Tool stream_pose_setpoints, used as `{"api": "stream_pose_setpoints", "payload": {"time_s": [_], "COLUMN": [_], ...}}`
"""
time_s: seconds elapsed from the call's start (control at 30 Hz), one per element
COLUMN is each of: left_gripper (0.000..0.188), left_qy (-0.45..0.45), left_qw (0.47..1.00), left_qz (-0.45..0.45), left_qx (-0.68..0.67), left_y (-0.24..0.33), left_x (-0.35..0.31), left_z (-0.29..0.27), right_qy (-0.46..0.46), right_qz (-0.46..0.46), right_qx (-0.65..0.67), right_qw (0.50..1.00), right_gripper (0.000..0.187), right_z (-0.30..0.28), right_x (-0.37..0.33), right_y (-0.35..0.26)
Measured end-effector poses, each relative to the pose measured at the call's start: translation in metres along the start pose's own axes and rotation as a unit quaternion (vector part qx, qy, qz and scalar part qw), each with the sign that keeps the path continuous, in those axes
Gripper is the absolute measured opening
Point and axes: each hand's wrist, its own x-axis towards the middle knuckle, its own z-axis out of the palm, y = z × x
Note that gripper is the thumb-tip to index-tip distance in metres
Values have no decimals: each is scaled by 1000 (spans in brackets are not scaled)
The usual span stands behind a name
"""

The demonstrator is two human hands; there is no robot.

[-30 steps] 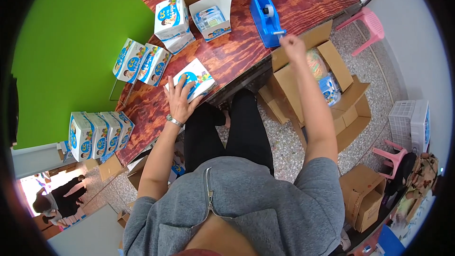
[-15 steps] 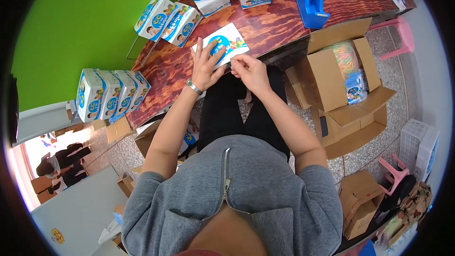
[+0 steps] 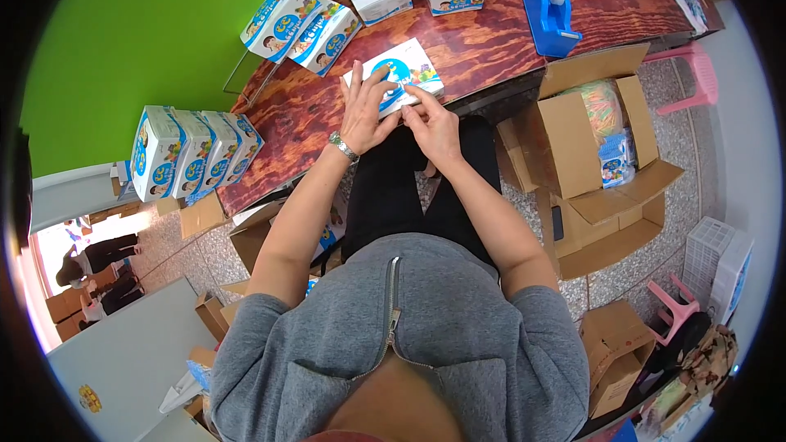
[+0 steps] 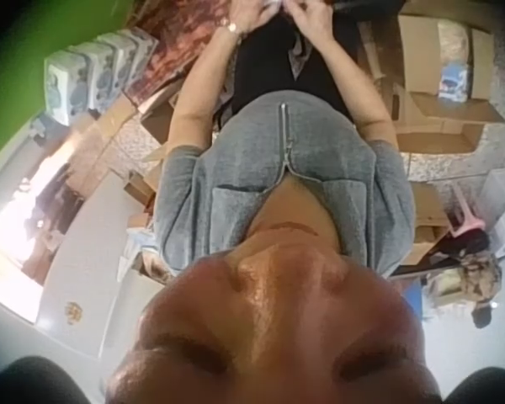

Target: Sorting and packing wet wipes into cardboard boxes.

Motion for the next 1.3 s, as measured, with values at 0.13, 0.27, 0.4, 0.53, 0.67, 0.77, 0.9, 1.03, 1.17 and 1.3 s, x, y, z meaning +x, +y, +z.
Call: {"api": "stream_pose_setpoints", "payload": {"time_s": [0.13,0.27,0.4,0.53,0.67,0.77,0.9,1.03,1.17,1.3], "left_gripper": [45,49,58,65,68,57,48,46,52,71], "left_qy": [-32,-48,-48,-23,39,92,183,278,315,354], "left_qw": [997,991,990,998,997,990,977,946,933,932], "left_qz": [66,98,91,54,68,103,78,69,31,-51], "left_qx": [36,82,100,13,-8,-4,74,150,172,53], "left_y": [-8,-8,-7,-12,-9,1,2,-34,-84,-100], "left_x": [-5,-5,-3,-10,-10,-21,-13,23,52,69], "left_z": [-5,-7,-4,-7,13,-6,-62,-134,-183,-162], "right_qy": [23,33,35,95,38,15,-14,-82,-90,-150], "right_qz": [-11,-42,-102,-158,-103,-77,-138,-234,-342,-230], "right_qx": [10,-61,-300,-340,-254,-201,-85,-88,-132,-166], "right_qw": [1000,997,948,922,961,976,987,965,926,947], "right_gripper": [42,56,68,78,48,35,31,35,42,55], "right_z": [4,2,-13,-22,-34,-28,3,53,104,102], "right_x": [-2,-1,8,11,15,9,40,112,192,238], "right_y": [7,21,34,27,27,16,-49,-116,-137,-98]}}
